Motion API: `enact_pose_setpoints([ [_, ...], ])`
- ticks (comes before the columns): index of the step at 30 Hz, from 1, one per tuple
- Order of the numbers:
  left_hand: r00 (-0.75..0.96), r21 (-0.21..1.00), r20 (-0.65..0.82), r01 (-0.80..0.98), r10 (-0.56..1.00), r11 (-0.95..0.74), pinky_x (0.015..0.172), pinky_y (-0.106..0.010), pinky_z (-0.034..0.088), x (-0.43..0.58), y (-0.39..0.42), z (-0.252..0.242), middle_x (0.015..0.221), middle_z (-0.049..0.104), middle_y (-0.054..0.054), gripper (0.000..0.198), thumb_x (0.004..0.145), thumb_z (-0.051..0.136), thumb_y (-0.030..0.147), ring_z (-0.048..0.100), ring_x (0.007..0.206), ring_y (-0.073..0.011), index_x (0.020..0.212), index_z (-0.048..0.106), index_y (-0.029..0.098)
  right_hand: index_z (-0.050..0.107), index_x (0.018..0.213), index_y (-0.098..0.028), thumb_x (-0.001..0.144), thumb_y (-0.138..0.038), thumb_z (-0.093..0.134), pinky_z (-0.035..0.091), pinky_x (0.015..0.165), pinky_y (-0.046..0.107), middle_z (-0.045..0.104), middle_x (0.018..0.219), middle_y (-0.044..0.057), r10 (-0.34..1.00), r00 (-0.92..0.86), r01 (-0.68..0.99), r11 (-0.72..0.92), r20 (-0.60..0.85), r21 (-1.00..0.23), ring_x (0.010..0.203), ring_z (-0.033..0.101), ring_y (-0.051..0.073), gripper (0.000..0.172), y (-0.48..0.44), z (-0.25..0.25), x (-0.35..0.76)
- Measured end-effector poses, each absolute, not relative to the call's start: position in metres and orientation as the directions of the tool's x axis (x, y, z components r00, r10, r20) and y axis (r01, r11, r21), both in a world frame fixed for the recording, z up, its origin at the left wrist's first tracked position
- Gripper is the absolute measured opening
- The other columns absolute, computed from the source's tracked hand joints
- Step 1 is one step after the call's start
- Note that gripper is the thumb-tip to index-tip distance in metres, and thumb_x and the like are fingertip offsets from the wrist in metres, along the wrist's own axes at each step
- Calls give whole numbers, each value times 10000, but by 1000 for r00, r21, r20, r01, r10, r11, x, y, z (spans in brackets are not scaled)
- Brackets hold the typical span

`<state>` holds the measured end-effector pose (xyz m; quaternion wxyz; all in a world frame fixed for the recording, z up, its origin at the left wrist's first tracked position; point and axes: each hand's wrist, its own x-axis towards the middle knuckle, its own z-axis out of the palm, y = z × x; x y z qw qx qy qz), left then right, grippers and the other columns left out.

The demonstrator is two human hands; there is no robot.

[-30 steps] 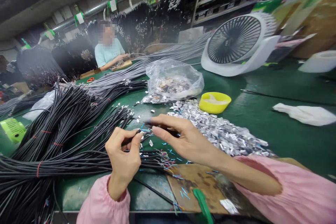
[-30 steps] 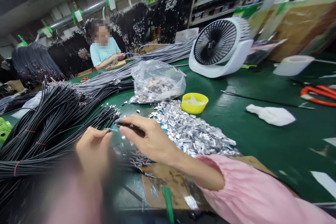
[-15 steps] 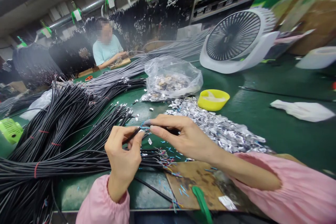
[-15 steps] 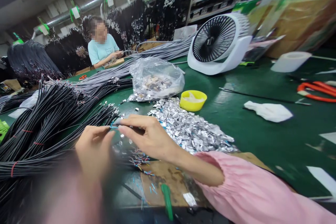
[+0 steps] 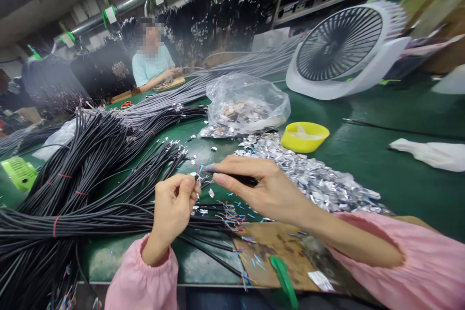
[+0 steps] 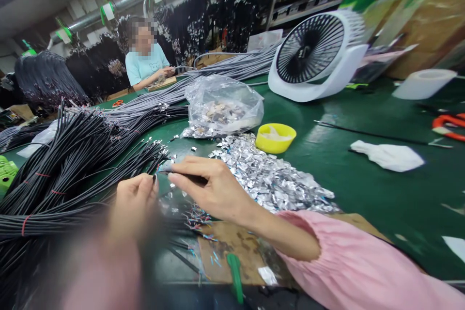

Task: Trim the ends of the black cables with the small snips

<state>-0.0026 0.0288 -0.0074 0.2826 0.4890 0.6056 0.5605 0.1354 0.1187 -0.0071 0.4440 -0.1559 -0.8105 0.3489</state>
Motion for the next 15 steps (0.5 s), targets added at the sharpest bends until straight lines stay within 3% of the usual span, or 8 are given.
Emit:
enact_pose_setpoints([
  [3, -309, 969, 158, 233, 938, -87, 383, -194, 253, -2, 29, -6, 436, 390, 47, 425, 819, 503, 466, 327, 378, -56, 534, 518, 150, 677, 730, -168, 802, -263, 540, 460, 549, 226, 654, 676, 36, 622, -540, -59, 644, 567, -763, 596, 567, 121, 181, 119, -8, 135],
  [6, -328, 893, 310, 422, 893, -155, 452, -207, 308, 1, 28, -10, 510, 495, 19, 340, 830, 523, 355, 420, 460, -78, 565, 578, 149, 617, 702, -164, 760, -367, 594, 397, 477, 220, 580, 623, 12, 686, -541, -46, 554, 487, -831, 553, 505, 115, 212, 119, -5, 135],
  [10, -297, 752, 478, 625, 826, -210, 518, -210, 341, 4, 29, -17, 579, 559, 16, 195, 811, 568, 236, 485, 546, -95, 642, 634, 165, 492, 616, -176, 680, -529, 650, 336, 472, 231, 428, 561, -31, 721, -577, -62, 429, 383, -901, 519, 387, 95, 392, 119, -2, 133],
  [15, -226, 691, 538, 670, 812, -271, 540, -209, 334, 1, 34, -17, 613, 557, 17, 238, 861, 506, 248, 474, 573, -95, 662, 610, 169, 419, 671, -196, 696, -618, 569, 229, 420, 227, 292, 525, -80, 559, -797, -179, 140, 227, -974, 451, 261, 72, 449, 122, -5, 129],
])
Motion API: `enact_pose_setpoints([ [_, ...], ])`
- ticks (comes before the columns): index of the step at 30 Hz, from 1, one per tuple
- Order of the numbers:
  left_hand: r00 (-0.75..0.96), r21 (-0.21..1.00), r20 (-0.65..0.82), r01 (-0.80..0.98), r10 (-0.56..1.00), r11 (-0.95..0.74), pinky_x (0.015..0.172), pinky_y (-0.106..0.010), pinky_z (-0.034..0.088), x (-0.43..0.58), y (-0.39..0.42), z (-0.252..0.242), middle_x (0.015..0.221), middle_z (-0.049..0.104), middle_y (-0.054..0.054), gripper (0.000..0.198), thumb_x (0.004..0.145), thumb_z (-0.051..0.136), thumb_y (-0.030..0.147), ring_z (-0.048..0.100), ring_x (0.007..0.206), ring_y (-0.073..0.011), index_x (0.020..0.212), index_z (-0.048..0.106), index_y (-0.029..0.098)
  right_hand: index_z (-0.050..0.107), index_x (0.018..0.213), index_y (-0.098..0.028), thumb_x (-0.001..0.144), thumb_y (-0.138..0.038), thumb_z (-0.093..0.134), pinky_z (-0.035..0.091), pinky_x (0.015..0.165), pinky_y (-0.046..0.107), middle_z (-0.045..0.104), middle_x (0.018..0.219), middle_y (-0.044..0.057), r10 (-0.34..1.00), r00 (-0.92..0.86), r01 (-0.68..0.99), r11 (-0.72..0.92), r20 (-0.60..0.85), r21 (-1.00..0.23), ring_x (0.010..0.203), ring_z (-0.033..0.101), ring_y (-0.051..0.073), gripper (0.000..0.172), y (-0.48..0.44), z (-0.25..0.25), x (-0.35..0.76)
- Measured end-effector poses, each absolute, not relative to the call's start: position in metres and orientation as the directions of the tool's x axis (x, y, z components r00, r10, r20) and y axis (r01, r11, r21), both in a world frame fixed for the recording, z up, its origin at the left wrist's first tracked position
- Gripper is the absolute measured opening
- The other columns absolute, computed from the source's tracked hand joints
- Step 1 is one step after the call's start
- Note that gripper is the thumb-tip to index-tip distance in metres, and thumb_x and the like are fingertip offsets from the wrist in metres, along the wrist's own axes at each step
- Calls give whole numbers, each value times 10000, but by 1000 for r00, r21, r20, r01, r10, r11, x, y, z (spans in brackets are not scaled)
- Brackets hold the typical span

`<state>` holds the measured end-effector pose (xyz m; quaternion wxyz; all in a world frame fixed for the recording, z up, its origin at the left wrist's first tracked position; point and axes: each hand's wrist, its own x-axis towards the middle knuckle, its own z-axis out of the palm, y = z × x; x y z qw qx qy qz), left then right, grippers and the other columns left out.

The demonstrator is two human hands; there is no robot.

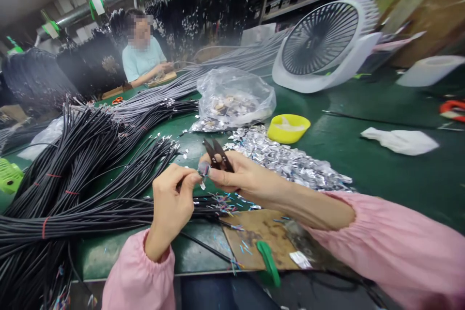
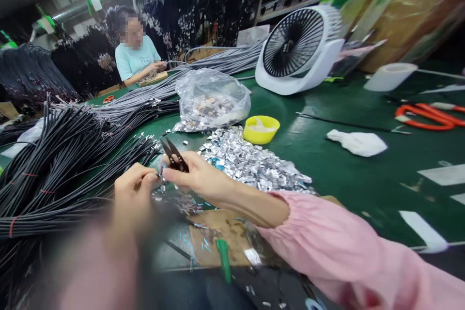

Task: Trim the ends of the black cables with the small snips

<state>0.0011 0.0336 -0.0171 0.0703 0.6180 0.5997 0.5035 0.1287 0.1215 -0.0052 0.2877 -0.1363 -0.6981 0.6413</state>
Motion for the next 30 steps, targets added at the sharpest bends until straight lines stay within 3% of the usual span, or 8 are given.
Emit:
enact_pose_setpoints([
  [6, -179, 780, 375, 590, 909, -206, 505, -217, 294, 1, 35, -12, 502, 429, 38, 405, 909, 376, 289, 399, 488, -84, 530, 442, 165, 418, 634, -192, 745, -292, 563, 295, 525, 259, 429, 622, -10, 625, -562, -124, 583, 541, -803, 587, 375, 116, 208, 121, -6, 126],
  [8, -196, 773, 396, 598, 897, -211, 512, -218, 294, 1, 35, -13, 509, 433, 38, 395, 905, 385, 297, 400, 495, -85, 538, 451, 166, 421, 670, -195, 767, -332, 540, 277, 480, 248, 392, 584, -31, 662, -594, -140, 475, 458, -869, 527, 347, 104, 207, 121, -8, 125],
  [11, -236, 748, 457, 623, 857, -228, 530, -216, 302, 0, 35, -15, 547, 474, 31, 351, 889, 431, 297, 426, 533, -91, 570, 494, 165, 418, 743, -201, 790, -500, 485, 202, 394, 230, 277, 517, -86, 531, -811, -184, 168, 246, -968, 414, 229, 78, 310, 121, -10, 125],
  [13, -243, 750, 460, 622, 854, -227, 527, -215, 304, 0, 35, -16, 552, 482, 29, 340, 883, 444, 296, 431, 537, -93, 576, 508, 164, 418, 738, -202, 775, -508, 504, 217, 404, 233, 294, 522, -81, 518, -807, -192, 227, 286, -955, 423, 248, 81, 321, 122, -10, 124],
  [17, -235, 777, 414, 595, 879, -207, 506, -220, 294, 1, 35, -14, 514, 459, 30, 376, 890, 417, 302, 405, 495, -87, 548, 491, 163, 409, 652, -198, 777, -308, 532, 303, 518, 265, 423, 599, -16, 645, -505, -56, 638, 573, -768, 545, 369, 116, 207, 124, -8, 125],
  [21, -284, 812, 385, 557, 878, -176, 490, -223, 291, 1, 33, -14, 502, 453, 27, 400, 883, 419, 317, 409, 484, -88, 517, 469, 166, 434, 713, -204, 815, -394, 500, 315, 493, 263, 382, 562, -36, 811, -251, -51, 535, 529, -843, 499, 359, 114, 225, 132, -7, 130],
  [25, -317, 808, 397, 565, 861, -164, 488, -222, 299, 1, 32, -16, 508, 471, 24, 381, 872, 435, 322, 424, 488, -92, 531, 498, 164, 481, 678, -186, 762, -528, 550, 303, 455, 241, 379, 553, -44, 732, -518, -80, 474, 443, -877, 484, 333, 91, 358, 130, -3, 133],
  [30, -306, 762, 447, 623, 840, -178, 485, -219, 311, 4, 32, -14, 523, 525, 17, 321, 844, 478, 297, 447, 491, -96, 566, 561, 160, 497, 673, -169, 675, -527, 631, 305, 446, 225, 387, 563, -48, 718, -609, -54, 387, 337, -921, 492, 341, 77, 382, 123, 1, 132],
])
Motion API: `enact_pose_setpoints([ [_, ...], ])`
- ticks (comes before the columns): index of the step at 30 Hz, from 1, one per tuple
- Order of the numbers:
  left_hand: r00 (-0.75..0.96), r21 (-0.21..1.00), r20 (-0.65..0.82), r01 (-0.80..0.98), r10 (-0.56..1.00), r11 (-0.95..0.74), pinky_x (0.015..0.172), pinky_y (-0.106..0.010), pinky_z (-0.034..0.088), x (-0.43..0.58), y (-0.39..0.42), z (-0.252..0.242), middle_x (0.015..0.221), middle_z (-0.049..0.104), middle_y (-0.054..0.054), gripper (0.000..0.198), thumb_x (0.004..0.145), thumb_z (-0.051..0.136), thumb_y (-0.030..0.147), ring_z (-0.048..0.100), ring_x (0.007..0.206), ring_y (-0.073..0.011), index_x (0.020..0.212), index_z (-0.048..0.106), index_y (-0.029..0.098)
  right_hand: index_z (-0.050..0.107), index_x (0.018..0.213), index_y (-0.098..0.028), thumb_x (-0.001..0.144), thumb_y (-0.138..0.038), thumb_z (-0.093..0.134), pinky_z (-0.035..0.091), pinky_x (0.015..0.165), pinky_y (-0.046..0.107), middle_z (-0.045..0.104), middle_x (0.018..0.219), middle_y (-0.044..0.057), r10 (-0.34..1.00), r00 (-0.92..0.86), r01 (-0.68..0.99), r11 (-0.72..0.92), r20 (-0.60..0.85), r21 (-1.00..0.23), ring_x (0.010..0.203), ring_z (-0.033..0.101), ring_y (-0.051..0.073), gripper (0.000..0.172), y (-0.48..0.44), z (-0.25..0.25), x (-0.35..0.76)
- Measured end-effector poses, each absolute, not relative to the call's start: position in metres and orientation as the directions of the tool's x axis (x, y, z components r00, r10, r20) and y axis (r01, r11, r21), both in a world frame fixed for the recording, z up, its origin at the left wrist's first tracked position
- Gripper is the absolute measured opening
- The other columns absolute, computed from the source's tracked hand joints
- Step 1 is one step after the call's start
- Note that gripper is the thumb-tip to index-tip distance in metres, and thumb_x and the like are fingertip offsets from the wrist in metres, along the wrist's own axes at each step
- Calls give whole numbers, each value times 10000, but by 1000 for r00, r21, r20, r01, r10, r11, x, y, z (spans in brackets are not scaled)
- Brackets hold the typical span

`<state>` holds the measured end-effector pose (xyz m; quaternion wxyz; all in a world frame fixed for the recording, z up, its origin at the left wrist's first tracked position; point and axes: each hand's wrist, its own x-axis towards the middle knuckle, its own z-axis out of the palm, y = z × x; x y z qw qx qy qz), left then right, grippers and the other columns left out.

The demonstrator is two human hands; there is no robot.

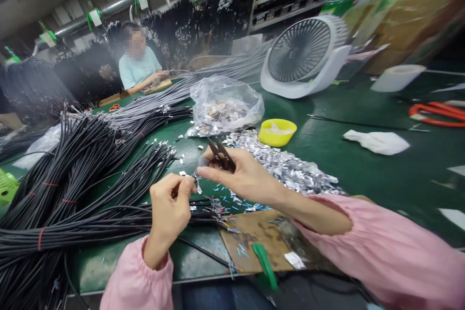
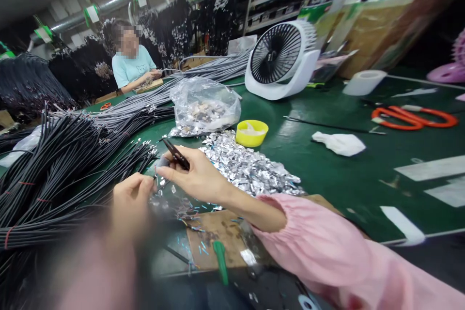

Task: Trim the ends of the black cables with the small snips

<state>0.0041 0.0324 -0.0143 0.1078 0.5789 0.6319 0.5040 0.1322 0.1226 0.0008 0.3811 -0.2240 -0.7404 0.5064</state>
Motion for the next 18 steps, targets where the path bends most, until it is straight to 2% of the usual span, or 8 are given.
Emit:
enact_pose_setpoints([
  [3, -354, 765, 458, 624, 816, -159, 487, -218, 322, 4, 33, -13, 522, 535, 15, 320, 846, 470, 289, 458, 488, -97, 568, 564, 161, 503, 672, -169, 679, -486, 632, 292, 438, 222, 384, 541, -55, 706, -642, -43, 356, 299, -933, 481, 336, 74, 342, 123, 0, 133],
  [8, -345, 760, 459, 629, 819, -162, 487, -218, 328, 3, 32, -15, 531, 543, 10, 326, 852, 475, 298, 477, 495, -101, 573, 570, 160, 554, 608, -162, 684, -445, 665, 295, 456, 228, 406, 524, -45, 683, -580, -27, 528, 444, -849, 499, 360, 84, 313, 125, -2, 133],
  [13, -309, 702, 499, 692, 810, -169, 494, -217, 316, 7, 32, -15, 521, 527, 16, 329, 862, 468, 277, 464, 495, -97, 568, 562, 162, 567, 601, -159, 653, -512, 680, 350, 471, 243, 495, 559, -12, 728, -550, -96, 433, 410, -896, 515, 423, 102, 374, 124, -6, 129],
  [18, -305, 677, 505, 721, 807, -151, 492, -220, 300, 11, 33, -14, 517, 511, 19, 338, 870, 452, 264, 446, 487, -92, 559, 533, 162, 571, 601, -169, 713, -374, 659, 373, 489, 249, 504, 560, -7, 723, -442, -110, 544, 531, -832, 526, 449, 111, 250, 120, -6, 127],
])
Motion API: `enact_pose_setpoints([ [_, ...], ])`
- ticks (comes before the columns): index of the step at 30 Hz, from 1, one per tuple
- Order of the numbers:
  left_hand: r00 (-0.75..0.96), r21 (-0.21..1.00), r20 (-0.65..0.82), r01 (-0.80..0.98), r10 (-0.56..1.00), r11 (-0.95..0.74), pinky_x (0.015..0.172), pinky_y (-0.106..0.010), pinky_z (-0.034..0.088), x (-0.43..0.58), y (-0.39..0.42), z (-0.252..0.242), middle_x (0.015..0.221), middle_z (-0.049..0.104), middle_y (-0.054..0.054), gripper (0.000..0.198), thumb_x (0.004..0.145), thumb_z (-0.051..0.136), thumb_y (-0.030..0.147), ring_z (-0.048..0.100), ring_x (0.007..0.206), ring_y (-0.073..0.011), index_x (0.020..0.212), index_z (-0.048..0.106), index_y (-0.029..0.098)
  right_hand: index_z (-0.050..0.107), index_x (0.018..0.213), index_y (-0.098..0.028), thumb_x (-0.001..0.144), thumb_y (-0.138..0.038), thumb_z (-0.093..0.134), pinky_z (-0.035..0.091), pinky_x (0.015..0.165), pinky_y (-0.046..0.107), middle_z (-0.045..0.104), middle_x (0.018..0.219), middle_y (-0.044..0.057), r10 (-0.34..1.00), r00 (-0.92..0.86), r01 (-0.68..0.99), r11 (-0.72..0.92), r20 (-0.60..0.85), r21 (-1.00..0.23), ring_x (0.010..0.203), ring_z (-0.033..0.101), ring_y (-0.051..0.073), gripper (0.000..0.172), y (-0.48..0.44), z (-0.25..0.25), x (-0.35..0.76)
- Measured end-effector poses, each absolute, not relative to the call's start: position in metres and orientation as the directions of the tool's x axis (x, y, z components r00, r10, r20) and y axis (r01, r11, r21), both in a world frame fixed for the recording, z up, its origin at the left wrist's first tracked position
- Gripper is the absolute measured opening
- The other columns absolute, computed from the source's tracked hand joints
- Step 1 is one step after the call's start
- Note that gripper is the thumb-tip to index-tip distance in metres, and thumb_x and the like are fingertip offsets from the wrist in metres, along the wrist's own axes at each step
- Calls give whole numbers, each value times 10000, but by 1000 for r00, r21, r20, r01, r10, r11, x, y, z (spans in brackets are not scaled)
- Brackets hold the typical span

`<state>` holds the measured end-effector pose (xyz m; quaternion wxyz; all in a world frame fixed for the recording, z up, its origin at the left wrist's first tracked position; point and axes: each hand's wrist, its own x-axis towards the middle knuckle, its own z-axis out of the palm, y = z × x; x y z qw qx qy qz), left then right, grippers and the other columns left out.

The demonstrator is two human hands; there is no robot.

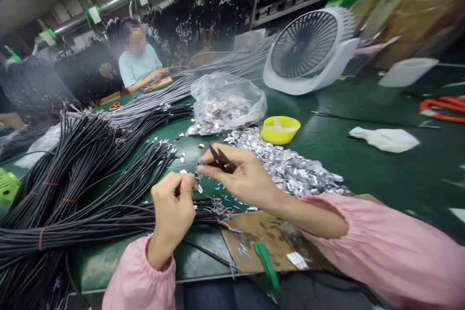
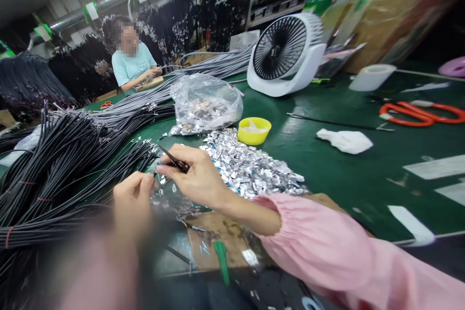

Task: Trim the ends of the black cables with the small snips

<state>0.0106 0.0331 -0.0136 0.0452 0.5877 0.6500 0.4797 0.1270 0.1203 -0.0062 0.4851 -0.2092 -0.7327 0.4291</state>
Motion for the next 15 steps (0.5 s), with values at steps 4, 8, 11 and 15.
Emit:
enact_pose_setpoints([
  [4, -332, 724, 484, 671, 809, -158, 481, -218, 302, 9, 33, -15, 492, 479, 27, 345, 870, 431, 255, 430, 466, -91, 549, 522, 167, 560, 622, -182, 729, -344, 636, 357, 457, 249, 505, 549, -10, 800, -273, -97, 530, 534, -843, 485, 433, 106, 209, 127, -7, 130],
  [8, -356, 756, 465, 636, 810, -154, 476, -219, 309, 6, 32, -16, 486, 474, 29, 353, 867, 431, 278, 423, 452, -91, 545, 527, 169, 633, 690, -180, 718, -350, 641, 368, 430, 248, 575, 544, 1, 822, -347, -91, 450, 451, -889, 452, 457, 109, 172, 129, -4, 135],
  [11, -353, 740, 479, 655, 804, -152, 473, -219, 308, 7, 31, -17, 495, 497, 25, 346, 863, 438, 282, 432, 458, -93, 548, 530, 170, 696, 723, -166, 726, -324, 623, 403, 440, 245, 651, 609, 21, 733, -461, -87, 523, 500, -848, 477, 506, 115, 174, 123, -2, 137],
  [15, -346, 707, 493, 694, 798, -136, 470, -223, 301, 8, 32, -17, 495, 506, 17, 347, 859, 452, 277, 448, 472, -98, 537, 525, 169, 723, 792, -159, 759, -250, 571, 403, 407, 236, 655, 565, 6, 665, -469, 10, 662, 581, -750, 408, 481, 97, 180, 118, -4, 139],
])
